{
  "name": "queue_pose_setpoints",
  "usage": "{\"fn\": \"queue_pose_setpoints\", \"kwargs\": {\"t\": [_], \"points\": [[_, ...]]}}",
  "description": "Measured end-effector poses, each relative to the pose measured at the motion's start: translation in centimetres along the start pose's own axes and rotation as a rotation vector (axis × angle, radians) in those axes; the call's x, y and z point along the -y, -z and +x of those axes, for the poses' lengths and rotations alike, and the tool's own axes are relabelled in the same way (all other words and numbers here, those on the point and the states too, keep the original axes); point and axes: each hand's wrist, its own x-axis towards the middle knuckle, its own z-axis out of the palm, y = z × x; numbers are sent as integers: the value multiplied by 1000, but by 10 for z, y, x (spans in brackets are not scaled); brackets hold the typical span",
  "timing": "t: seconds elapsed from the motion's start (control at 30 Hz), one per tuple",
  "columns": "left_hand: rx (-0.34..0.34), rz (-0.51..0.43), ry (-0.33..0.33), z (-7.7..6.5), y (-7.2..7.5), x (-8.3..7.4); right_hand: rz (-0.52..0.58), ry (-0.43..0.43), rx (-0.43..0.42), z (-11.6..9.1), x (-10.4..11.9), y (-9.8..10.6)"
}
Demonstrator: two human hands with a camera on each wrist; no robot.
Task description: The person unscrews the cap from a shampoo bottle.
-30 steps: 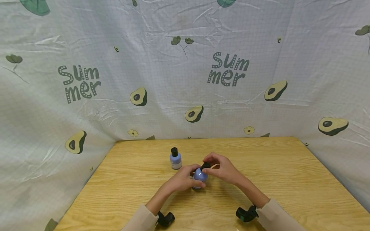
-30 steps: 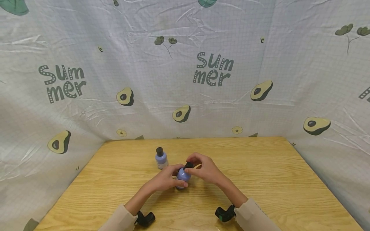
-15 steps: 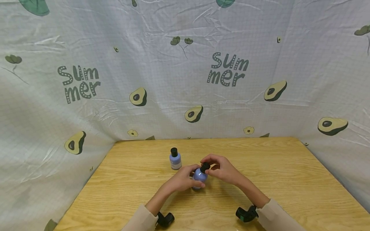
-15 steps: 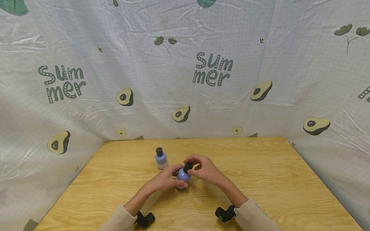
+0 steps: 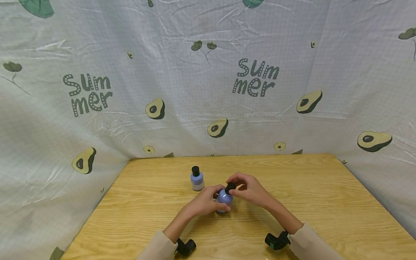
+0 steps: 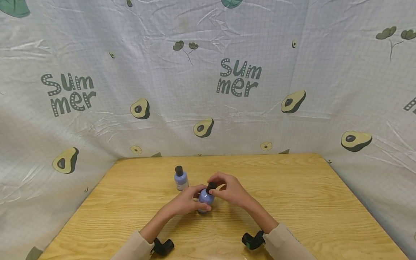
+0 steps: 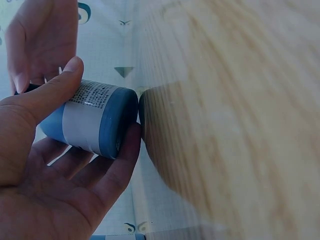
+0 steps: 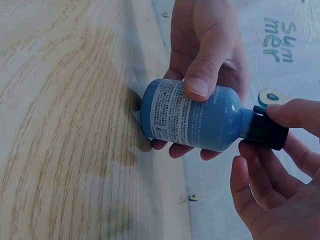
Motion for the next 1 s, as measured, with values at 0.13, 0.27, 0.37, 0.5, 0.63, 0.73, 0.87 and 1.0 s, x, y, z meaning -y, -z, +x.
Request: {"fn": "queue_pose_setpoints", "kwargs": {"t": [0.13, 0.27, 0.37, 0.5, 0.63, 0.73, 0.87, 1.0], "points": [[-5, 0, -6, 0, 0, 0, -3, 8, 22, 0, 1, 1], [-7, 0, -8, 0, -1, 1, -9, 19, 33, 0, 4, 1], [-7, 1, -2, 0, -1, 1, -4, 23, 36, 0, 4, 1], [-5, 3, 11, 0, -1, 0, -5, 0, 23, 0, 4, 0], [-5, 3, 15, 0, -1, 0, -14, -26, 3, 0, 4, -1], [-5, 3, 12, 0, -1, 0, -16, -33, 1, 0, 4, -1], [-6, 3, 5, -1, -1, 0, -14, -5, 17, 0, 2, 0], [-7, 2, 4, -1, -1, -1, -12, 42, 32, 0, 2, 0]]}}
